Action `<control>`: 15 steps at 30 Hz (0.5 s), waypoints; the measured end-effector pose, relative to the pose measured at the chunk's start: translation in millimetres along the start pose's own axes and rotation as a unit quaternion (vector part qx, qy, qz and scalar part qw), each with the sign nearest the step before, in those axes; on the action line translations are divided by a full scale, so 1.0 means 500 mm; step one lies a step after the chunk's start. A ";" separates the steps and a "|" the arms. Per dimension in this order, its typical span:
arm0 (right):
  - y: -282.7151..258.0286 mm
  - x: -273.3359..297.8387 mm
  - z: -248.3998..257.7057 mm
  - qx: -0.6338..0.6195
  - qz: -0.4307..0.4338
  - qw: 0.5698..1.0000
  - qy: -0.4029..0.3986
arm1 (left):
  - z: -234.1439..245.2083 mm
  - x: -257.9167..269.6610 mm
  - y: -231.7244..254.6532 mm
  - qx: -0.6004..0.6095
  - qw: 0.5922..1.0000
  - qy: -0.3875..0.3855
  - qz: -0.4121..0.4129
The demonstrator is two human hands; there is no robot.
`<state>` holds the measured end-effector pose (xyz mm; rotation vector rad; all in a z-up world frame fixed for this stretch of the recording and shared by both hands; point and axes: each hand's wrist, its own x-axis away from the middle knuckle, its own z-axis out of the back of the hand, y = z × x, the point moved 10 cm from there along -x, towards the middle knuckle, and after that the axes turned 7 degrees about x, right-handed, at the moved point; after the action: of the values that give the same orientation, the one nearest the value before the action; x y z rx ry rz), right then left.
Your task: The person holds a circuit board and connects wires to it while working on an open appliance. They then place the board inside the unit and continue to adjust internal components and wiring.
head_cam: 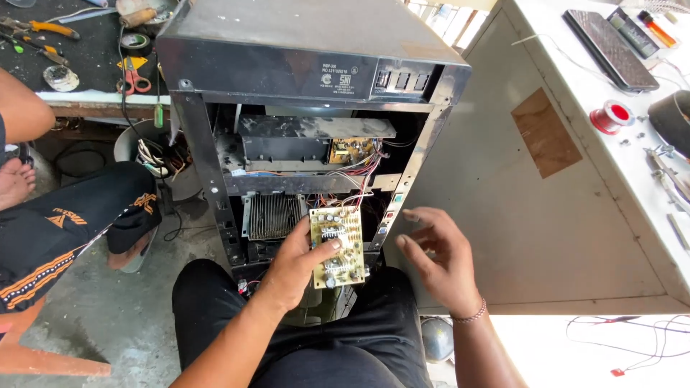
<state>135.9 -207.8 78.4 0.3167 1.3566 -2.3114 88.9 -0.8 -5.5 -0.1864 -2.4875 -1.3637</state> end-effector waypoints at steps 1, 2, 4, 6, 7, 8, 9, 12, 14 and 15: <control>0.024 0.014 -0.006 -0.025 -0.043 0.999 -0.005 | -0.010 0.012 0.010 -0.003 1.000 0.014 0.020; 0.016 0.025 -0.001 -0.025 -0.045 0.999 -0.006 | -0.013 0.012 0.011 -0.003 1.000 0.014 0.022; 0.008 0.049 0.004 -0.068 -0.075 0.995 -0.017 | -0.014 0.014 0.010 0.010 0.999 0.027 0.032; -0.065 0.066 0.047 -0.070 -0.027 0.997 -0.019 | -0.015 0.012 0.003 0.019 0.998 0.035 0.039; -0.112 0.072 0.069 -0.072 0.025 0.997 -0.018 | -0.015 0.008 0.002 0.027 0.998 0.042 0.043; -0.120 0.074 0.094 -0.073 0.024 0.997 -0.017 | -0.005 -0.008 -0.011 0.026 0.998 0.042 0.043; -0.132 0.084 0.112 -0.063 0.011 0.998 -0.016 | 0.005 -0.017 -0.030 0.024 0.998 0.042 0.045; -0.168 0.117 0.145 -0.035 -0.027 0.999 -0.012 | 0.031 -0.041 -0.075 0.022 0.998 0.044 0.047; -0.192 0.139 0.172 -0.017 -0.046 0.999 -0.010 | 0.044 -0.049 -0.085 0.020 0.998 0.047 0.044; -0.204 0.153 0.188 -0.007 -0.055 0.998 -0.008 | 0.046 -0.050 -0.088 0.017 0.998 0.042 0.044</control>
<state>22.1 -266.1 172.2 0.2228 1.4151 -2.3861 97.1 -4.4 -60.5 -0.2236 -2.4030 -1.2662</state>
